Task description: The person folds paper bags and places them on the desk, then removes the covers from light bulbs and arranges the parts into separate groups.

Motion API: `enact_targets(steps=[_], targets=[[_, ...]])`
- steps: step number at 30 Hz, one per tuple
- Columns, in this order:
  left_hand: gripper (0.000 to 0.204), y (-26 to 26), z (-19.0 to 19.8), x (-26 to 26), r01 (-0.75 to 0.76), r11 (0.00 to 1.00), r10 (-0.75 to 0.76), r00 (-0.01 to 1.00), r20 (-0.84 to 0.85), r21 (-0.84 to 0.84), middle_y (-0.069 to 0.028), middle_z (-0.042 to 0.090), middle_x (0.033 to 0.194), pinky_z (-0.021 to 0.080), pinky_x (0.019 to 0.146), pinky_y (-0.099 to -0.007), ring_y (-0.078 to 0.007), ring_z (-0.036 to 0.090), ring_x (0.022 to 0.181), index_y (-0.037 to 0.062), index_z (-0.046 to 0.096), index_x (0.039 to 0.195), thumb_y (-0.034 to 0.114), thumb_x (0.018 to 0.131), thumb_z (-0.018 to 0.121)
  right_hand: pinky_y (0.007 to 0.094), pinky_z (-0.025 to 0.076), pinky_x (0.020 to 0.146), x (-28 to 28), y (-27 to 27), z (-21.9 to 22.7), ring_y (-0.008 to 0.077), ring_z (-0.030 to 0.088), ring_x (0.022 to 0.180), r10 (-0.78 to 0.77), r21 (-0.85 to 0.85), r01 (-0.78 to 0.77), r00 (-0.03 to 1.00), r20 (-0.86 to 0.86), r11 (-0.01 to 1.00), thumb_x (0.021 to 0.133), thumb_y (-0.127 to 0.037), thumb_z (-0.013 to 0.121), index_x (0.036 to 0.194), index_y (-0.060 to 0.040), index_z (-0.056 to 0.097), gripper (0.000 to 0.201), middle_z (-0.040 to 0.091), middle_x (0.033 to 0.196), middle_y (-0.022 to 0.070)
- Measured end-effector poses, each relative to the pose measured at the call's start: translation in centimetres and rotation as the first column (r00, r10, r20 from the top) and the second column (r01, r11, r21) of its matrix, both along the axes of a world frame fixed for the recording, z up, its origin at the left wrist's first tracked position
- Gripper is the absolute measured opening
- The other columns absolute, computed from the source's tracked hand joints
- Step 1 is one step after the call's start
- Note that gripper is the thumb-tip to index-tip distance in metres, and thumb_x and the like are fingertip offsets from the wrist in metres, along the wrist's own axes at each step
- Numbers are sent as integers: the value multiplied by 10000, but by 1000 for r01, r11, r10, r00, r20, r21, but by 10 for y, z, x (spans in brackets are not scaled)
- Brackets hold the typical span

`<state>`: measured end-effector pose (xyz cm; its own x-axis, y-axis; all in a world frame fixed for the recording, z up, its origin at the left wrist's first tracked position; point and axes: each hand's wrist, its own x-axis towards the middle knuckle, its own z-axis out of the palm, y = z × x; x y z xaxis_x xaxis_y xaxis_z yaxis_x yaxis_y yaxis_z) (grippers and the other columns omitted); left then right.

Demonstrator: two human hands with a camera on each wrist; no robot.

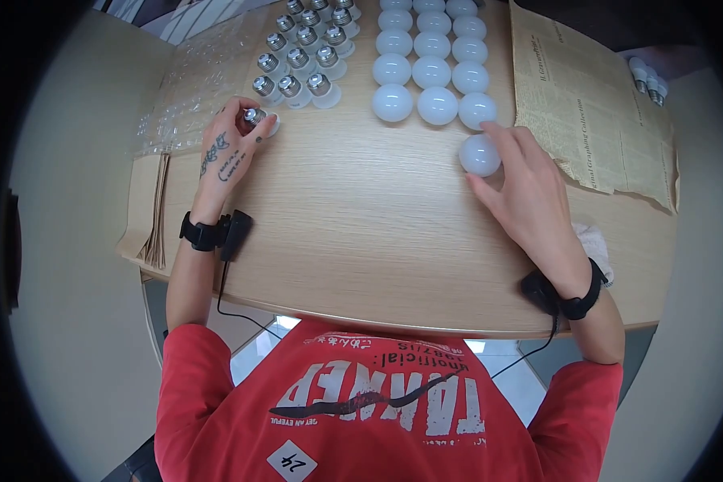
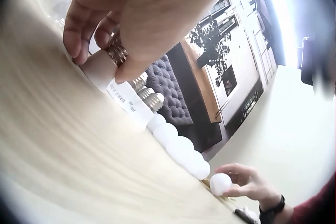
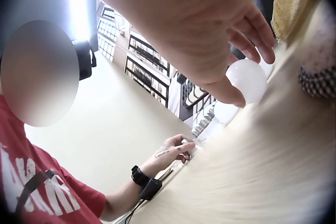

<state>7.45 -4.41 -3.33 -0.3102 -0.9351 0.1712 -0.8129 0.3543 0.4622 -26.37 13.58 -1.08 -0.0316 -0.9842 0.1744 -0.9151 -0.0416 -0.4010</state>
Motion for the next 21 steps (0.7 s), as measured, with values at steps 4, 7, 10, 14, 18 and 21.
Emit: enact_targets(steps=[4,7,10,14,18,21], targets=[[431,-1,-2,-1,-40,999,41,999,-26,27,-33,598,776,480,665,-286,-134,559,723,22,627,1079,319,828,814,426,530,827,-4,-1,-8,338,649,980,-56,-12,56,998,41,998,804,-134,779,1270,-55,532,533,625,1091,157],[457,-2,-2,-1,-57,998,57,998,-11,33,-17,584,767,475,661,-269,-116,550,718,27,610,1082,327,817,830,430,531,818,-6,-2,-7,338,651,975,-25,8,25,1000,-1,1000,801,-123,778,1235,-55,556,493,618,1112,152],[473,-3,-3,-1,-72,996,74,997,-21,59,-11,579,765,473,659,-267,-114,547,710,29,612,1070,341,803,846,429,531,824,-5,-2,-7,337,651,977,-3,-10,2,999,-45,1000,795,-111,778,1232,-57,573,485,607,1142,151],[483,-4,-3,-1,-71,996,72,997,-27,54,-4,580,762,471,657,-262,-111,547,704,32,614,1059,350,790,859,428,528,844,-2,-1,-9,337,647,989,10,-70,-17,995,-95,997,798,-106,772,1248,-57,581,491,597,1164,151],[491,-4,-3,-1,-56,996,58,998,-36,66,-7,595,774,474,666,-254,-105,556,716,36,619,1058,358,782,865,431,527,860,-3,-2,-10,342,642,1009,3,-52,-6,999,-48,999,803,-112,768,1260,-52,573,501,600,1175,156],[511,-4,-3,0,-59,995,62,998,-28,85,-8,608,792,481,679,-248,-100,563,728,38,623,1075,366,772,872,436,525,863,-3,-1,-8,352,639,1022,-21,-39,21,1000,1,999,804,-122,770,1259,-48,564,504,601,1196,161]])
